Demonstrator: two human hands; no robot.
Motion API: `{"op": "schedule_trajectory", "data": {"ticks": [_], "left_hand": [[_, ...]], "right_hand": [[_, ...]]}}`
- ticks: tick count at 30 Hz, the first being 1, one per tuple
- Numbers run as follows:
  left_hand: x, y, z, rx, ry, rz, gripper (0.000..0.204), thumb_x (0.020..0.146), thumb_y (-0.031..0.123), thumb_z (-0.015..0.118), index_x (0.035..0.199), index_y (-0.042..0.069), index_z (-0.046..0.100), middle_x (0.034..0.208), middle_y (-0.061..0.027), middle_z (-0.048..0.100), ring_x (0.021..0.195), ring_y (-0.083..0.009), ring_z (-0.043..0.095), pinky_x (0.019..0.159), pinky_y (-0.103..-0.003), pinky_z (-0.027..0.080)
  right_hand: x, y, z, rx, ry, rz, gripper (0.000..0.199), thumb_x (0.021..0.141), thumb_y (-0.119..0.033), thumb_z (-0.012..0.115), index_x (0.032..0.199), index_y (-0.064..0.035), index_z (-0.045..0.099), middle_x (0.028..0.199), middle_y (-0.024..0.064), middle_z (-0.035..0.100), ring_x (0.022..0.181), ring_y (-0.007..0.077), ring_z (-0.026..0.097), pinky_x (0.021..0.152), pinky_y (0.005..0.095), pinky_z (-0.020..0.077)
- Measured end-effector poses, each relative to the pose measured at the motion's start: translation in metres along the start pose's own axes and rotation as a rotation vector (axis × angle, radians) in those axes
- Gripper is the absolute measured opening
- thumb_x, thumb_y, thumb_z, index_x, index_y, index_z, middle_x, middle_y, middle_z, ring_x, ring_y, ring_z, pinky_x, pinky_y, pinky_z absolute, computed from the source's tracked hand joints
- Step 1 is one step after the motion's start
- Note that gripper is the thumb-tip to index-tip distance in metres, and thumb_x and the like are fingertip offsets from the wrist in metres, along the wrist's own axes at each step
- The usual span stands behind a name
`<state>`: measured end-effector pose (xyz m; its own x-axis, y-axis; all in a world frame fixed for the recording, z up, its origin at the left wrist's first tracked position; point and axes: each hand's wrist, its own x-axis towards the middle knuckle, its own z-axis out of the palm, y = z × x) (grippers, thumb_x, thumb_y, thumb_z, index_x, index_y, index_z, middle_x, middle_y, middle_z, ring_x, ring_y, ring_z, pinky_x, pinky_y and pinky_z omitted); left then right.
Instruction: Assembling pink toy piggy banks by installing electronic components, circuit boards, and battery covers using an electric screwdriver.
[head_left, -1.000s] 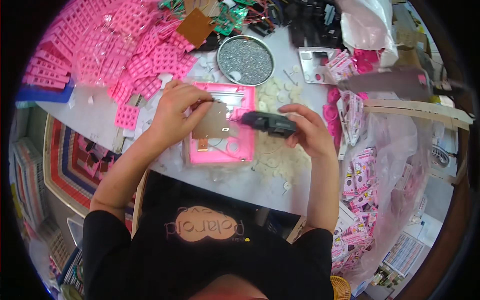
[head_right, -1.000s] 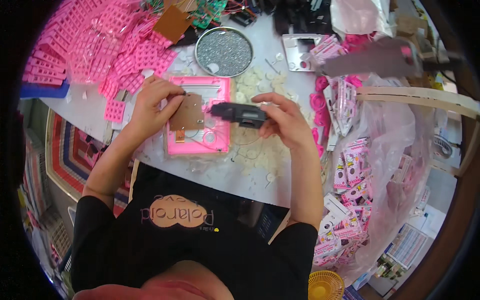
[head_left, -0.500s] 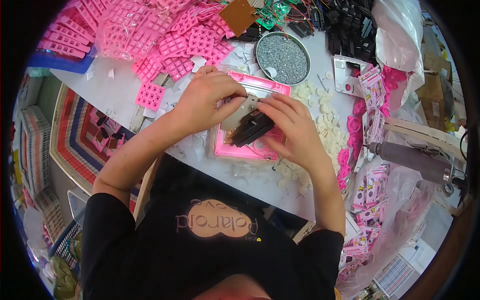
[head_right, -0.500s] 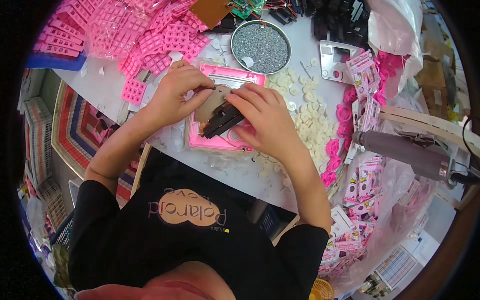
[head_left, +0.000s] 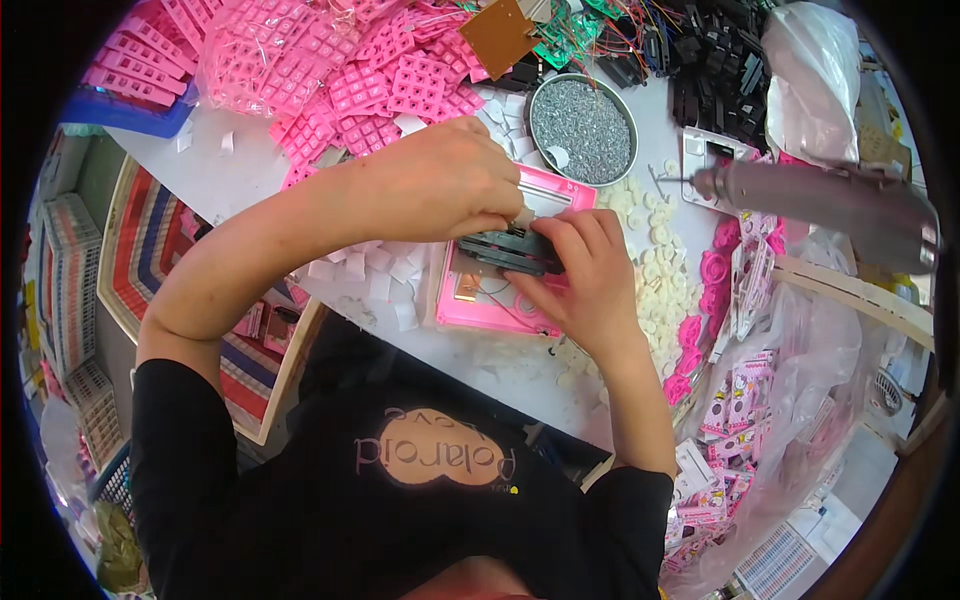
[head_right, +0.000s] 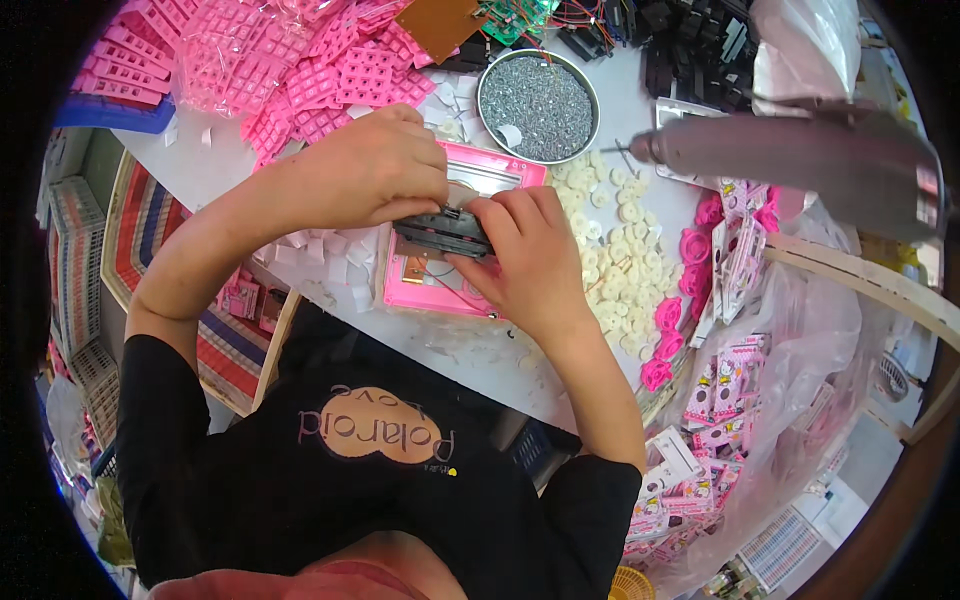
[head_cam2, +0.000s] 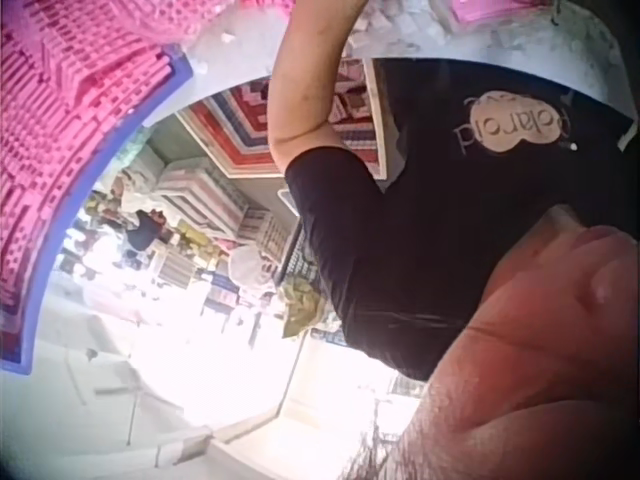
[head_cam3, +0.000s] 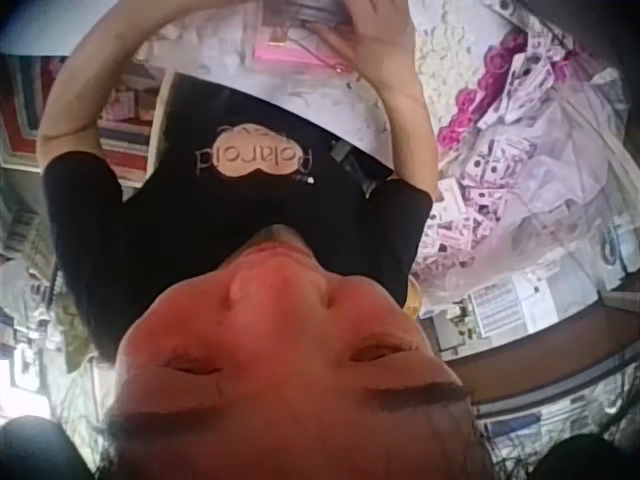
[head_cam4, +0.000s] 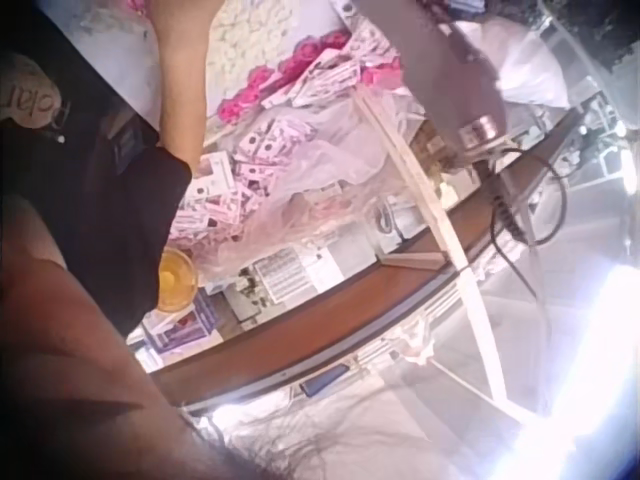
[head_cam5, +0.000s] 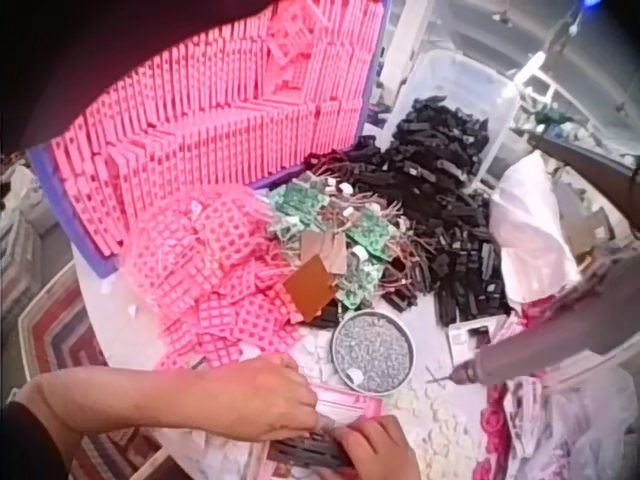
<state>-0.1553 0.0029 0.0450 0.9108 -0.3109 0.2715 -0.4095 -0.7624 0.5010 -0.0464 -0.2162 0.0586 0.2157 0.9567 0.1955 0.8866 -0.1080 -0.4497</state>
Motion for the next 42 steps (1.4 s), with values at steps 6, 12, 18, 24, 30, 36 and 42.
{"op": "schedule_trajectory", "data": {"ticks": [6,12,18,24,30,36,42], "left_hand": [[0.014,-0.001,-0.007,0.105,-0.179,0.030,0.012,0.082,0.020,0.069,0.091,0.011,0.068,0.079,-0.0026,0.061,0.084,-0.0237,0.062,0.085,-0.042,0.045],[0.017,-0.003,-0.009,0.107,-0.212,0.036,0.010,0.083,0.019,0.066,0.085,0.010,0.068,0.074,-0.0033,0.060,0.079,-0.0240,0.062,0.078,-0.041,0.047],[0.018,-0.002,-0.007,0.224,-0.244,0.096,0.009,0.080,0.017,0.062,0.081,0.009,0.067,0.073,-0.0034,0.061,0.076,-0.0236,0.064,0.072,-0.040,0.049],[0.015,0.004,-0.010,0.257,-0.278,0.058,0.010,0.079,0.014,0.060,0.082,0.007,0.067,0.074,-0.0047,0.063,0.077,-0.0236,0.065,0.070,-0.039,0.050],[0.001,0.024,-0.002,0.062,-0.220,-0.125,0.013,0.079,0.013,0.063,0.082,0.001,0.066,0.075,-0.0118,0.063,0.076,-0.0301,0.065,0.071,-0.042,0.051],[0.010,0.016,-0.004,-0.310,-0.151,-0.454,0.017,0.081,0.013,0.066,0.084,-0.003,0.070,0.076,-0.0174,0.069,0.073,-0.0332,0.067,0.069,-0.042,0.052],[0.019,0.005,0.000,-0.341,-0.204,-0.467,0.016,0.077,0.010,0.069,0.084,-0.003,0.073,0.075,-0.0192,0.070,0.069,-0.0311,0.069,0.067,-0.040,0.053]], "right_hand": [[-0.001,0.005,0.004,0.132,0.012,-0.050,0.055,0.064,-0.007,0.082,0.114,-0.0015,0.061,0.108,0.0149,0.059,0.096,0.0350,0.057,0.081,0.0425,0.0511],[0.003,0.000,0.003,0.094,0.003,-0.056,0.055,0.063,-0.006,0.081,0.113,-0.0019,0.060,0.107,0.0145,0.059,0.095,0.0344,0.057,0.080,0.0424,0.0511],[0.003,-0.002,0.006,0.085,0.007,-0.065,0.053,0.063,-0.007,0.081,0.111,-0.0017,0.060,0.105,0.0135,0.059,0.094,0.0336,0.057,0.078,0.0417,0.0510],[0.004,-0.005,0.006,0.071,-0.006,-0.061,0.053,0.062,-0.007,0.082,0.111,-0.0016,0.060,0.103,0.0133,0.060,0.093,0.0330,0.057,0.077,0.0413,0.0507],[0.006,-0.006,0.002,0.052,-0.085,-0.059,0.053,0.062,-0.009,0.082,0.110,-0.0028,0.060,0.104,0.0122,0.058,0.091,0.0318,0.056,0.075,0.0404,0.0504],[0.007,-0.007,0.004,0.010,-0.078,-0.054,0.053,0.062,-0.010,0.082,0.110,-0.0054,0.061,0.103,0.0098,0.058,0.090,0.0286,0.056,0.074,0.0390,0.0502],[0.004,-0.012,0.006,-0.001,-0.063,-0.038,0.044,0.066,-0.010,0.082,0.105,-0.0047,0.062,0.099,0.0113,0.058,0.088,0.0308,0.057,0.072,0.0400,0.0506]]}}
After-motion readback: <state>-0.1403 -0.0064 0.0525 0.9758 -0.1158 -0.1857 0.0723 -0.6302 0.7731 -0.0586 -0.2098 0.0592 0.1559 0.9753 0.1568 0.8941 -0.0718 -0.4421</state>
